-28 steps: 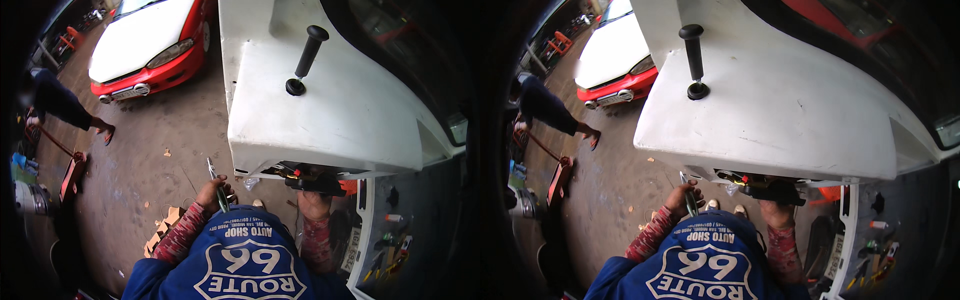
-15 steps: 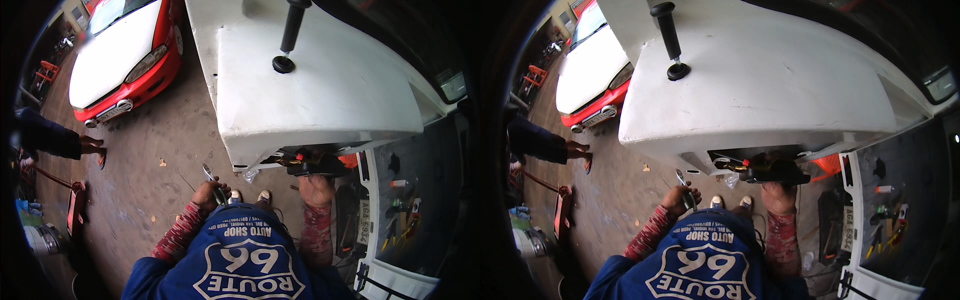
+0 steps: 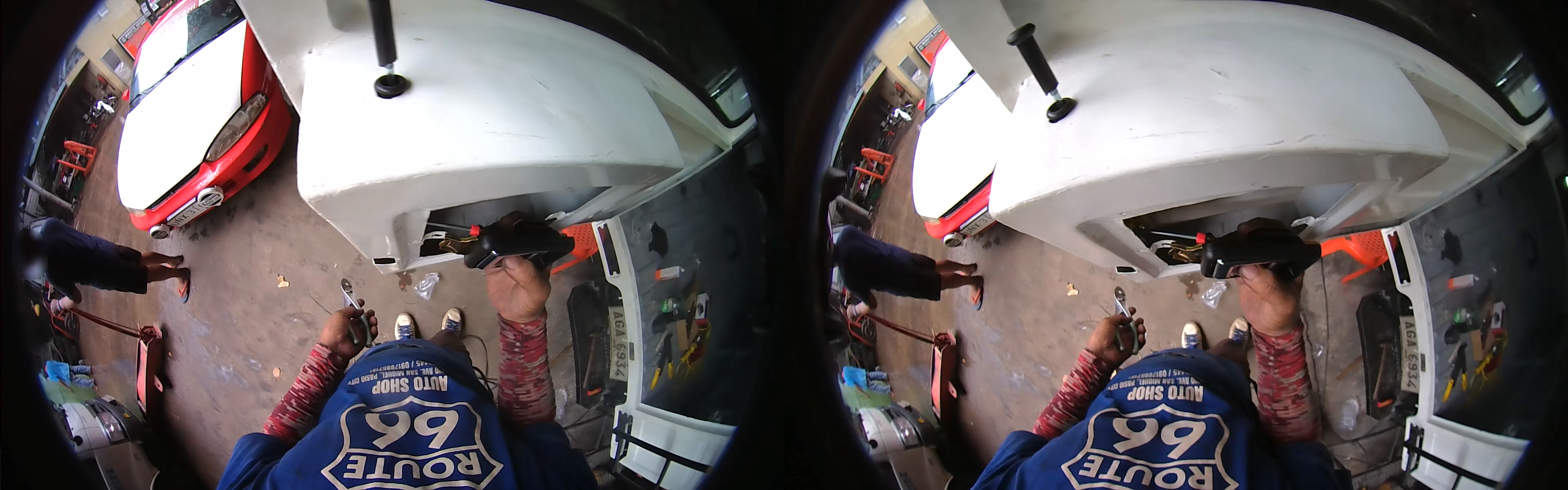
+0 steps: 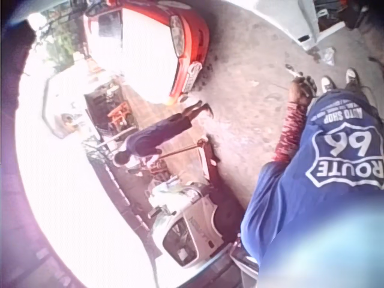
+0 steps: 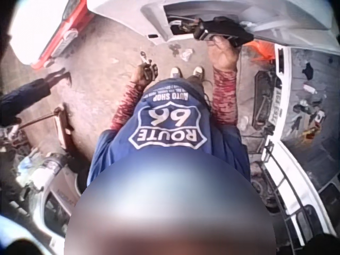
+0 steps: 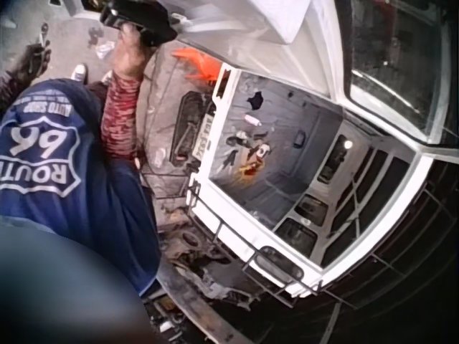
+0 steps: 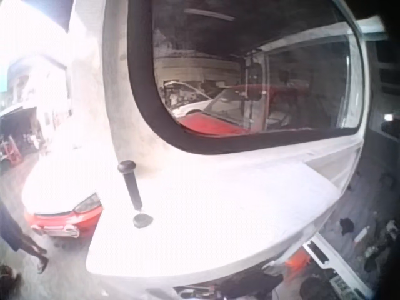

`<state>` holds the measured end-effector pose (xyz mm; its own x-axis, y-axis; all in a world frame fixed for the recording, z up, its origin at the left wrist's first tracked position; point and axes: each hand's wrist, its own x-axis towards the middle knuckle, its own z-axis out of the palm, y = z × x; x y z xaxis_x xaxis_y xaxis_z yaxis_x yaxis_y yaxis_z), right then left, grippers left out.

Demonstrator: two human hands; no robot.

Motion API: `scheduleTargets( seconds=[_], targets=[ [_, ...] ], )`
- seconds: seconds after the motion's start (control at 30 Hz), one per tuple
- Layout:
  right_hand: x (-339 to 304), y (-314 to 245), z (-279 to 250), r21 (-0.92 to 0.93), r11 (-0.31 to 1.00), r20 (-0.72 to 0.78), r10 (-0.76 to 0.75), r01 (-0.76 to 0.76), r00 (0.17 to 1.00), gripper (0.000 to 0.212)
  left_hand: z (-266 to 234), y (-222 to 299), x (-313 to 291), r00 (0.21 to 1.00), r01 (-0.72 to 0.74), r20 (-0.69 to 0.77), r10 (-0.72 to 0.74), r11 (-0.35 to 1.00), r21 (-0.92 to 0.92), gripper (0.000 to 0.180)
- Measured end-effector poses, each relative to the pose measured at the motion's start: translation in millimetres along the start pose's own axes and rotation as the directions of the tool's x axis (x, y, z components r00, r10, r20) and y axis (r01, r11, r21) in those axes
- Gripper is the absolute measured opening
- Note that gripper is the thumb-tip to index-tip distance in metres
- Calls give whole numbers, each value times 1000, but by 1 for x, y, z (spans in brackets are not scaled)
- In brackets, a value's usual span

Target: The person retrieves a wrench and pliers from a toolbox and uses them to manipulate the lock mechanism on a white vehicle door. They repeatedly insert the tools into the lock area, adjusting and testing the mechanism while standing in a garage.

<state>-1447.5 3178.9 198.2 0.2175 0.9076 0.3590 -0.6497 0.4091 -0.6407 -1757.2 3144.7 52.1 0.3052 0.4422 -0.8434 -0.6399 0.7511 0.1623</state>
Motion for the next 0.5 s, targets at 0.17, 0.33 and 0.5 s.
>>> scheduleTargets(
  seconds=[0.17, 0.33, 0.5],
  targets=[
    [4, -1, 6, 56, 997, -2, 60, -60, 998, 51, -5, -3, -2, 1000, 16, 3, -16, 1000, 7, 27],
    [8, 0, 12, 144, 981, -58, 140, -131, 988, 47, -8, -4, -8, 995, -25, -101, 22, 999, -28, 25],
    [-1, -5, -10, -186, 976, -47, 104, -111, 993, 46, -4, -13, -15, 982, -148, -131, 139, 987, -57, 23]
  ],
)
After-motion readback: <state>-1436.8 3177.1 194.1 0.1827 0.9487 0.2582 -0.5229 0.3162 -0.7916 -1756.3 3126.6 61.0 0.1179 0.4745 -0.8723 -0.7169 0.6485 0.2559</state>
